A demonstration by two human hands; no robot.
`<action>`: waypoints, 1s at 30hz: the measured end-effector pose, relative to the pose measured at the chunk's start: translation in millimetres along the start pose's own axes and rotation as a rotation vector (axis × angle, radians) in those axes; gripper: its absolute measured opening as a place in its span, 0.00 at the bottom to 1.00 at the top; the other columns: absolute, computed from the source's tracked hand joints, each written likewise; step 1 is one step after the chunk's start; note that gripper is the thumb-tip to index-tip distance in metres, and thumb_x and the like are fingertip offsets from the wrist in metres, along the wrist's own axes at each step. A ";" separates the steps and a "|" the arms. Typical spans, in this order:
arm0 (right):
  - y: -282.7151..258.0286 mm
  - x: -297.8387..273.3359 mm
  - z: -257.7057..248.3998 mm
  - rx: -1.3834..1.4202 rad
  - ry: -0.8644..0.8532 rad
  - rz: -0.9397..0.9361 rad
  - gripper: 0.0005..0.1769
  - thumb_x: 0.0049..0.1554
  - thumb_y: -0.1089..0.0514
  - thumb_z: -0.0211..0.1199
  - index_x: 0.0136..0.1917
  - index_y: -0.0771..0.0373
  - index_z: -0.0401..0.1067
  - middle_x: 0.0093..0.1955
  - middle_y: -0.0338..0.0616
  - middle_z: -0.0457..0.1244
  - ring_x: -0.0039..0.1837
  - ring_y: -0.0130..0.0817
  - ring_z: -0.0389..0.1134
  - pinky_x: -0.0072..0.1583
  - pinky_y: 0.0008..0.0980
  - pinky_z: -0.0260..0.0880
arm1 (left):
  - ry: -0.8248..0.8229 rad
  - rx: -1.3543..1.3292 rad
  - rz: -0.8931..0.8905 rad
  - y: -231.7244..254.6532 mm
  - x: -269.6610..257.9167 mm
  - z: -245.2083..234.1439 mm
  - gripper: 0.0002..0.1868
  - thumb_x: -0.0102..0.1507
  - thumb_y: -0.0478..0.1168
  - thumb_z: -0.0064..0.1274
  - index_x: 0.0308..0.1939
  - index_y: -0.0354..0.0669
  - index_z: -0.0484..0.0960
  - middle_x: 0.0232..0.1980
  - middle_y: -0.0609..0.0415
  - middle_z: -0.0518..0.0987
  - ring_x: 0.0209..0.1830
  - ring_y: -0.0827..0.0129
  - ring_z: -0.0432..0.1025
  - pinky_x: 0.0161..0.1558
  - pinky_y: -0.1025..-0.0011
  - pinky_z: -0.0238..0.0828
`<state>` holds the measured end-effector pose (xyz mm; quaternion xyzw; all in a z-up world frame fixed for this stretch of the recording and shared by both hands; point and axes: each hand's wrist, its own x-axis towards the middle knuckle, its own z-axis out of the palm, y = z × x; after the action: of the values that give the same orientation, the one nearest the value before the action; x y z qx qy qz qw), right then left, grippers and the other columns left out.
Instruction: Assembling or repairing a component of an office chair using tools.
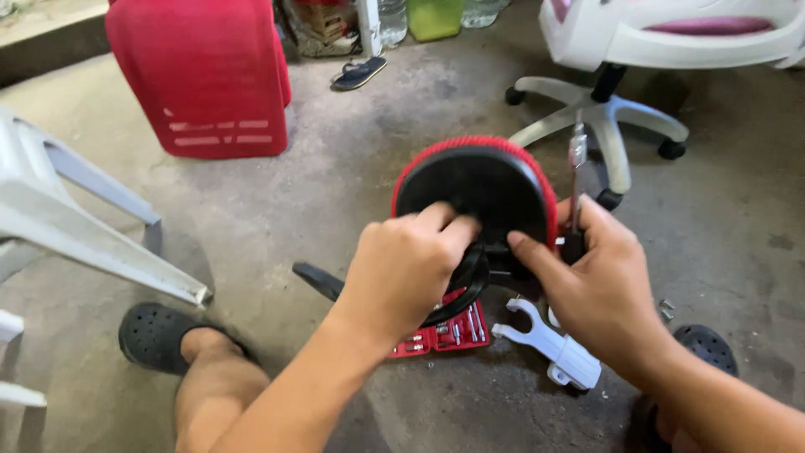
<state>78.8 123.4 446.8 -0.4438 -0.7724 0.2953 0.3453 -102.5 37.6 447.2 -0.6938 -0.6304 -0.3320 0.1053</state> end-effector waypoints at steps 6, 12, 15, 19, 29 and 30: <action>2.8 3.7 -14.3 0.287 -0.053 0.246 0.10 0.54 0.59 0.70 0.45 0.62 0.71 0.28 0.37 0.65 0.27 0.22 0.58 0.28 0.27 0.54 | -0.057 0.119 0.145 11.4 9.7 4.8 0.03 0.59 0.34 0.51 0.35 0.43 0.80 0.34 0.51 0.77 0.35 0.55 0.78 0.31 0.57 0.73; 21.5 12.2 -19.9 0.264 -0.093 0.168 0.10 0.53 0.59 0.71 0.42 0.63 0.70 0.27 0.35 0.64 0.28 0.20 0.60 0.30 0.25 0.57 | -0.003 0.041 0.151 15.8 13.2 16.3 0.10 0.54 0.34 0.54 0.39 0.45 0.83 0.33 0.55 0.77 0.36 0.58 0.78 0.33 0.60 0.73; 20.9 12.5 -25.0 0.227 -0.053 0.107 0.11 0.53 0.59 0.72 0.41 0.63 0.70 0.28 0.34 0.63 0.30 0.18 0.59 0.31 0.24 0.56 | 0.031 0.052 0.133 19.8 19.1 19.5 0.09 0.56 0.33 0.56 0.40 0.45 0.85 0.34 0.54 0.78 0.35 0.57 0.77 0.32 0.60 0.72; 19.9 13.6 -31.2 0.200 -0.018 0.095 0.11 0.53 0.59 0.72 0.41 0.63 0.70 0.28 0.33 0.62 0.30 0.17 0.58 0.31 0.23 0.56 | 0.033 -0.012 0.105 26.0 24.1 16.1 0.07 0.56 0.34 0.58 0.37 0.47 0.85 0.34 0.54 0.80 0.34 0.57 0.77 0.32 0.60 0.72; 28.6 6.6 -40.6 0.288 -0.032 0.107 0.12 0.53 0.60 0.72 0.40 0.63 0.68 0.26 0.32 0.61 0.28 0.17 0.58 0.29 0.24 0.55 | 0.013 -0.122 0.059 36.7 16.7 20.5 0.03 0.61 0.35 0.58 0.38 0.47 0.85 0.36 0.55 0.82 0.35 0.57 0.78 0.34 0.61 0.73; 28.5 5.7 -41.4 0.284 -0.032 0.108 0.12 0.53 0.60 0.72 0.40 0.63 0.68 0.26 0.32 0.61 0.28 0.17 0.58 0.29 0.24 0.55 | 0.014 -0.126 0.059 38.1 16.6 21.3 0.03 0.61 0.35 0.58 0.38 0.47 0.85 0.36 0.55 0.82 0.35 0.57 0.78 0.34 0.61 0.73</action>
<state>123.3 146.9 450.9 -0.4268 -0.7031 0.4267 0.3760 -59.8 56.0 451.3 -0.7149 -0.5868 -0.3726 0.0756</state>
